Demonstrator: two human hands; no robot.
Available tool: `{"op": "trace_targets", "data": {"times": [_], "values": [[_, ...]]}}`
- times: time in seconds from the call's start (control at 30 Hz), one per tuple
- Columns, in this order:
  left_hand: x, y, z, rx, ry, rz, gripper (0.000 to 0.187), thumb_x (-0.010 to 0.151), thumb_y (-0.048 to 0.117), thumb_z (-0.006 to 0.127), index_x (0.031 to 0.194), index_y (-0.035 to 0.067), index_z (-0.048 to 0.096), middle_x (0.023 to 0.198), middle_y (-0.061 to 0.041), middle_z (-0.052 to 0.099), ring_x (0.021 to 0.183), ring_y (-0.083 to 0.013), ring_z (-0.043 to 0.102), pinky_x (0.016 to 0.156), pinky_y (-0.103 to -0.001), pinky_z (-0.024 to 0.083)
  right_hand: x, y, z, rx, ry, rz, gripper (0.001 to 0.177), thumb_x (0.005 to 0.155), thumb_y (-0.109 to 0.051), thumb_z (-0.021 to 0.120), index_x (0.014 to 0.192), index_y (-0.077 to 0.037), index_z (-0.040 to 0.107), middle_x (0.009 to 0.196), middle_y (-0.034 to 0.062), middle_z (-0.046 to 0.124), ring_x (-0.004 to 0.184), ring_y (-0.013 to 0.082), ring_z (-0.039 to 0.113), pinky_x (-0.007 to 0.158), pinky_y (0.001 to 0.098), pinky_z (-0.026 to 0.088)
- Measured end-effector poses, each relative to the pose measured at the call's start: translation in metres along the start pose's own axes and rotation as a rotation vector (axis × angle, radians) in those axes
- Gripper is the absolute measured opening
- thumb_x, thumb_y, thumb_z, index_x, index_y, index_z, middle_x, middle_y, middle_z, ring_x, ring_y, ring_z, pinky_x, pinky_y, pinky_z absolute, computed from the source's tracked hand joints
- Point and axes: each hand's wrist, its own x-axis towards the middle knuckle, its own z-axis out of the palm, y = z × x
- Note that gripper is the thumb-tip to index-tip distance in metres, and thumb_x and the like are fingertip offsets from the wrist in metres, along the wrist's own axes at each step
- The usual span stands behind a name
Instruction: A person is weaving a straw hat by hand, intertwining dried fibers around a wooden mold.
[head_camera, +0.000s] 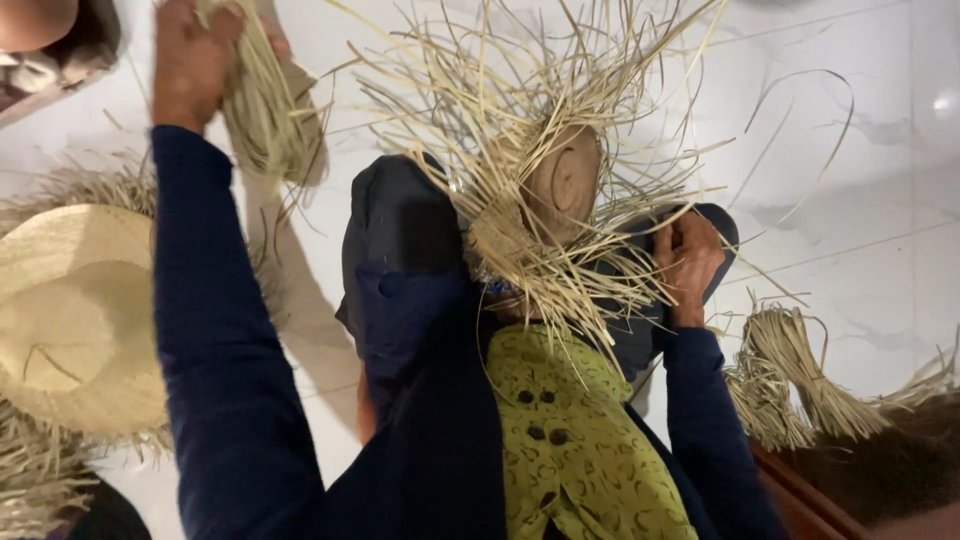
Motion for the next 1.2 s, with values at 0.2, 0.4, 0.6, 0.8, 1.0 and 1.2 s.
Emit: {"op": "trace_targets", "data": {"times": [0.2,0.4,0.6,0.8,1.0,1.2], "values": [[-0.016,0.050,-0.017,0.539,0.097,-0.017,0.026,0.106,0.017,0.063,0.107,-0.009,0.062,0.089,-0.021,0.068,0.065,-0.0278,0.066,0.057,-0.039,0.055,-0.008,0.014,0.003,-0.009,0.006,-0.026,0.006,0.078,0.003,0.066,0.084,0.002,0.064,0.070,0.0097,0.057,0.062,0.0222,0.049,0.062,0.0334,0.043],[0.006,-0.064,0.101,0.245,0.170,0.162,0.027,0.086,0.004,0.057,0.113,-0.002,0.054,0.079,-0.011,0.065,0.062,-0.0208,0.064,0.055,-0.032,0.052,-0.007,0.009,0.003,-0.034,-0.008,-0.033,0.007,0.081,0.000,0.065,0.076,0.000,0.060,0.064,0.0079,0.050,0.058,0.0212,0.043,0.058,0.0338,0.039],[-0.028,-0.071,0.123,0.232,0.318,0.084,0.020,0.082,0.013,0.063,0.093,-0.004,0.066,0.085,-0.015,0.064,0.074,-0.0253,0.061,0.067,-0.035,0.051,-0.006,0.018,0.012,-0.072,-0.031,-0.029,0.009,0.080,-0.002,0.065,0.075,-0.001,0.058,0.064,0.0079,0.050,0.056,0.0208,0.043,0.058,0.0339,0.040],[-0.024,-0.112,0.065,0.298,0.577,-0.757,0.017,0.089,0.014,0.043,0.100,0.004,0.051,0.086,-0.003,0.055,0.072,-0.0091,0.058,0.069,-0.020,0.058,0.002,0.008,0.012,-0.057,-0.043,-0.014,0.002,0.080,0.001,0.064,0.078,0.001,0.062,0.066,0.0095,0.054,0.057,0.0206,0.045,0.055,0.0331,0.040],[-0.037,-0.212,0.067,0.906,0.465,-0.644,0.051,0.080,0.036,0.080,0.101,0.004,0.046,0.095,-0.012,0.046,0.086,-0.0391,0.062,0.068,-0.048,0.058,-0.008,0.041,0.029,-0.113,-0.022,-0.024,0.000,0.087,-0.013,0.067,0.087,-0.013,0.067,0.066,0.0066,0.053,0.069,0.0299,0.057,0.070,0.0380,0.049],[-0.025,-0.225,0.048,0.433,0.659,-0.474,0.023,0.088,0.025,0.048,0.066,0.020,0.052,0.059,0.003,0.058,0.059,-0.0203,0.069,0.059,-0.028,0.056,-0.008,0.043,0.029,-0.163,-0.039,-0.019,0.002,0.086,-0.013,0.068,0.085,-0.013,0.066,0.063,0.0061,0.051,0.069,0.0289,0.057,0.071,0.0367,0.049]]}}
